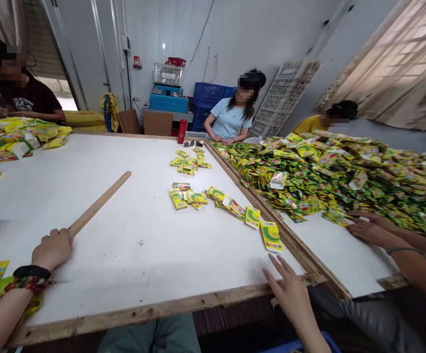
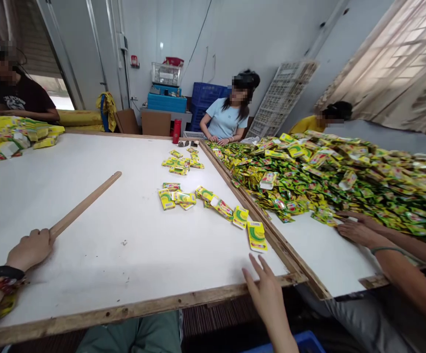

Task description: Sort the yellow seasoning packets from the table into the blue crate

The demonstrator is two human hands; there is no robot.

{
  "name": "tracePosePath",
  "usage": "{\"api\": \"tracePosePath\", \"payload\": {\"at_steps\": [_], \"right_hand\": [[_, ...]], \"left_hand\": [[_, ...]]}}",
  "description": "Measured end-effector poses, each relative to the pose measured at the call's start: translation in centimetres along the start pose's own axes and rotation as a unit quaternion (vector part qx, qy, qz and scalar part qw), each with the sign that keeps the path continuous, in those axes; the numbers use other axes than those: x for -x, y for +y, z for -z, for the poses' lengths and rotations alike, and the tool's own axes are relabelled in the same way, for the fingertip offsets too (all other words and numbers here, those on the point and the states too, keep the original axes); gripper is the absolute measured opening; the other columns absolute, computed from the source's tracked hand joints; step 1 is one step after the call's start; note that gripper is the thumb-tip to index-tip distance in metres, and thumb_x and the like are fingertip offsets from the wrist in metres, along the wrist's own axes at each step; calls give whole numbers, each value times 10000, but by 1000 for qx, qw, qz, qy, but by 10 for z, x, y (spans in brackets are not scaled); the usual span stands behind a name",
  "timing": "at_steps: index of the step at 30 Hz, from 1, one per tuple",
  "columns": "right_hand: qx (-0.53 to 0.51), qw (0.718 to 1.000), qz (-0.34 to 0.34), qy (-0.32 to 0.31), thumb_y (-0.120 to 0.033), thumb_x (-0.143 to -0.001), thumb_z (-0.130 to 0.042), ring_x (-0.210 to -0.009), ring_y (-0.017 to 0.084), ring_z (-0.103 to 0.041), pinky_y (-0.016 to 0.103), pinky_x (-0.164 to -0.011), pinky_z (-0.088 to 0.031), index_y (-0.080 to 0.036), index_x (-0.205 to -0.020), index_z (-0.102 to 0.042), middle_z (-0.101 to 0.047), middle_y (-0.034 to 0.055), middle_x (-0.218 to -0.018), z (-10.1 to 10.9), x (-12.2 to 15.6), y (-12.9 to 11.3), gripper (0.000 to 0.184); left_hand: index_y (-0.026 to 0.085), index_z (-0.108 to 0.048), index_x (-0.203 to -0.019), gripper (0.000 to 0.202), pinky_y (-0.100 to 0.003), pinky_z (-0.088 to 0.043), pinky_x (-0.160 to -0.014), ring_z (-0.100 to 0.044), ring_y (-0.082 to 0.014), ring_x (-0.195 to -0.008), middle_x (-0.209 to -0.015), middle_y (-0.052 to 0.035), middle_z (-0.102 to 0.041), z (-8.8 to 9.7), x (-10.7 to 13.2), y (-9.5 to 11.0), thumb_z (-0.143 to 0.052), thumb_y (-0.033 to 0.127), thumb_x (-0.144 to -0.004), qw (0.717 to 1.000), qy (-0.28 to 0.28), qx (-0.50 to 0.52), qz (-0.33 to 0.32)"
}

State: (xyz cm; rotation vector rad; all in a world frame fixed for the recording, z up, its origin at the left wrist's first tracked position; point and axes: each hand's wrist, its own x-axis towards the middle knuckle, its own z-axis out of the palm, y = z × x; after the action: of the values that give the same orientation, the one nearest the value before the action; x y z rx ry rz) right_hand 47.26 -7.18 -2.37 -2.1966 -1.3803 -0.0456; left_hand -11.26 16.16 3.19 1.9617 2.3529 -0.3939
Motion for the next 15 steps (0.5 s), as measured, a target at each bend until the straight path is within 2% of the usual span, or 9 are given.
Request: {"api": "tracePosePath", "payload": {"at_steps": [3, 5, 7, 9, 11, 13, 15], "right_hand": [[30, 1000, -7, -6, -520, -862, -415, -1320, 359, -446, 509, -1033, -414, -130, -1328, -550, -414, 199, -1474, -22, -73, 28, 623], [63, 997, 2, -51, -517, -887, -380, -1381, 377, -347, 546, -1060, -357, -125, -1351, -525, -368, 208, -1499, -36, -113, 44, 625], [110, 989, 19, -100, -512, -912, -361, -1401, 397, -297, 591, -1066, -311, -139, -1374, -509, -353, 212, -1510, -49, -140, 48, 612], [143, 980, 46, -128, -487, -924, -376, -1409, 398, -276, 610, -1072, -284, -156, -1403, -481, -354, 204, -1515, -62, -154, 37, 592], [134, 975, 92, -150, -471, -926, -410, -1414, 376, -276, 596, -1082, -292, -177, -1428, -448, -357, 180, -1522, -72, -155, 18, 584], [95, 967, 153, -180, -489, -920, -444, -1419, 356, -277, 580, -1092, -307, -202, -1446, -422, -352, 157, -1529, -78, -149, -4, 599], [59, 960, 204, -181, -499, -922, -460, -1424, 336, -273, 562, -1105, -314, -222, -1471, -374, -339, 142, -1537, -82, -139, -18, 621]], "left_hand": [[103, -532, -1001, 340, -357, -460, -712, -656, -301, -866, -1035, -192, -632, 2, -8, 14, -226, 230, -927, 999, -8, 12, -41], [140, -532, -945, 279, -339, -458, -696, -666, -270, -806, -997, -162, -660, 5, -17, 24, -265, 218, -918, 998, -4, 25, -49], [164, -525, -919, 241, -323, -459, -705, -670, -250, -808, -988, -136, -670, 10, -33, 36, -294, 229, -922, 998, 7, 35, -59], [158, -523, -933, 222, -309, -460, -721, -671, -241, -837, -1003, -128, -668, 18, -57, 52, -319, 244, -927, 996, 26, 43, -71], [134, -526, -977, 234, -308, -460, -744, -666, -246, -882, -1041, -141, -656, 27, -89, 74, -326, 247, -933, 994, 49, 51, -85], [105, -527, -1027, 268, -323, -462, -769, -656, -263, -929, -1083, -167, -638, 35, -127, 103, -318, 247, -938, 991, 70, 58, -98], [76, -527, -1074, 311, -345, -468, -783, -645, -287, -966, -1115, -200, -616, 40, -168, 137, -303, 246, -941, 989, 86, 63, -106]]}}
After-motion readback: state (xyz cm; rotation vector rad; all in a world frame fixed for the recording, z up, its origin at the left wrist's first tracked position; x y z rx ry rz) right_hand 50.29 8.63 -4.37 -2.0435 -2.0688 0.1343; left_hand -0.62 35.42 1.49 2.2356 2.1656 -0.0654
